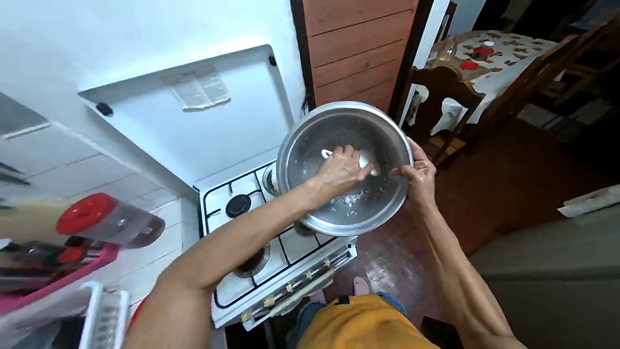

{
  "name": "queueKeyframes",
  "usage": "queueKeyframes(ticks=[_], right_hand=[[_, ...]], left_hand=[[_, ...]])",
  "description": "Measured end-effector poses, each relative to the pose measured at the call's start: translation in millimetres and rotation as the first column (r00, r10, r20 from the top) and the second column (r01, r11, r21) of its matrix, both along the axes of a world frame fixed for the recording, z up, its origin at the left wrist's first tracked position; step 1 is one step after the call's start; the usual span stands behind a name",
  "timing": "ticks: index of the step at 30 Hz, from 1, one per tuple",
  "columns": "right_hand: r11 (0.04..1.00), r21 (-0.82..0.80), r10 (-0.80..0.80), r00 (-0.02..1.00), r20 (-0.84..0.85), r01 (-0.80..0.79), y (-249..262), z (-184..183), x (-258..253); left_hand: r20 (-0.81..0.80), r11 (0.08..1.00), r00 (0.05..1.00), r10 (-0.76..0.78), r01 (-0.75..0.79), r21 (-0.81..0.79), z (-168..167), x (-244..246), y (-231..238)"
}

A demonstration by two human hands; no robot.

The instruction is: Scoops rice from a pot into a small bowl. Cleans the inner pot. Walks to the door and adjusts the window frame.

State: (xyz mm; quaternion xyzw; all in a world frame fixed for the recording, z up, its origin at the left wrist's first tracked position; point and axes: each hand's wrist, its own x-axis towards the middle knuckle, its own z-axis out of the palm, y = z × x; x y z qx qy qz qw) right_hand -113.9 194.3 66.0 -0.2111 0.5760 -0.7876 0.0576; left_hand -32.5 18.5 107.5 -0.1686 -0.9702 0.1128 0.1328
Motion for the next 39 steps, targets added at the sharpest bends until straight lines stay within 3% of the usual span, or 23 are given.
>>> queueKeyframes(ticks=[2, 4, 7, 9, 11, 13, 14, 17, 18, 21, 22, 25, 26, 27, 29, 30, 34, 35, 37, 39], right_hand=[[0.999, 0.019, 0.028, 0.999, -0.026, -0.028, -1.0, -7.4, -1.8], [0.999, 0.028, 0.043, 0.998, -0.046, -0.042, -1.4, -5.3, -5.6], [0.998, 0.028, 0.057, 0.998, -0.023, -0.056, -2.1, -2.3, -4.2], [0.998, 0.012, 0.068, 0.998, -0.010, -0.068, -5.1, -0.3, -3.0], [0.997, 0.012, 0.071, 0.997, -0.015, -0.071, -4.7, 1.0, -3.3], [0.998, 0.012, 0.066, 0.998, -0.024, -0.066, -4.5, -0.2, -1.3], [0.998, 0.010, 0.058, 0.998, -0.035, -0.058, -5.7, -0.3, -0.3], [0.999, -0.003, 0.041, 0.998, -0.048, -0.041, -11.4, -1.3, 4.7], [0.999, 0.000, 0.037, 0.998, -0.048, -0.037, -11.7, -0.9, 6.4], [0.999, 0.041, 0.028, 0.997, -0.067, -0.026, -7.2, -1.8, 9.2], [0.999, 0.042, 0.023, 0.997, -0.074, -0.020, -7.8, -4.3, 9.9], [1.000, 0.029, 0.010, 0.998, -0.059, -0.008, -12.8, -7.6, 14.6], [0.999, 0.030, 0.014, 0.998, -0.056, -0.012, -13.1, -7.2, 16.1], [0.999, 0.038, 0.025, 0.998, -0.065, -0.022, -11.4, -6.7, 16.3], [0.997, 0.073, 0.043, 0.995, -0.091, -0.036, -7.4, -8.9, 16.0], [0.996, 0.085, 0.046, 0.995, -0.094, -0.038, -7.6, -12.3, 16.1], [0.997, 0.064, 0.050, 0.998, -0.025, -0.048, -16.6, -22.2, 26.3], [0.998, 0.046, 0.052, 0.999, -0.013, -0.051, -18.4, -21.7, 28.6], [0.998, 0.023, 0.055, 0.998, -0.002, -0.055, -16.3, -21.2, 27.3], [0.999, 0.017, 0.038, 0.999, 0.019, -0.039, -11.7, -26.0, 23.3]], left_hand=[[0.182, 0.996, 0.982, -0.051, 0.064, -0.064, -4.5, 9.2, 4.1], [0.230, 0.999, 0.973, 0.037, -0.034, -0.019, 11.7, 20.4, 5.4], [-0.084, 0.988, 0.989, 0.123, -0.115, 0.102, 35.1, 24.0, 5.7], [-0.154, 0.994, 0.986, 0.064, -0.050, 0.095, 25.3, 20.0, 16.0], [0.040, 0.999, 0.999, 0.004, -0.006, 0.050, 5.9, 22.2, 18.3], [0.194, 0.997, 0.980, 0.051, -0.061, 0.046, 6.9, 27.2, 10.5], [0.152, 0.994, 0.985, 0.081, -0.092, 0.063, 13.8, 30.4, 9.0], [-0.194, 0.993, 0.976, 0.094, -0.077, 0.093, 18.2, 35.1, 24.8], [-0.189, 0.995, 0.978, 0.087, -0.075, 0.072, 7.4, 35.1, 31.6], [0.221, 0.989, 0.966, 0.137, -0.144, 0.014, -9.2, 38.3, 28.7], [0.242, 0.986, 0.958, 0.155, -0.166, 0.028, -3.7, 39.7, 24.4], [-0.140, 0.991, 0.983, 0.116, -0.104, 0.088, 6.1, 45.2, 32.2], [-0.138, 0.992, 0.985, 0.104, -0.093, 0.082, 0.1, 46.8, 38.1], [-0.016, 0.992, 0.994, 0.112, -0.111, 0.061, -8.9, 49.6, 41.9], [0.337, 0.979, 0.922, 0.193, -0.205, 0.002, -14.2, 53.4, 36.9], [0.392, 0.966, 0.890, 0.232, -0.257, 0.012, -9.1, 52.8, 29.8], [0.007, 0.900, 0.918, 0.397, -0.391, 0.194, 1.2, 38.4, 17.9], [0.012, 0.883, 0.904, 0.427, -0.421, 0.206, -9.8, 34.2, 19.5], [0.197, 0.872, 0.893, 0.405, -0.442, 0.210, -37.3, 44.0, 28.4], [0.457, 0.882, 0.809, 0.369, -0.459, 0.102, -34.2, 66.0, 36.3]])
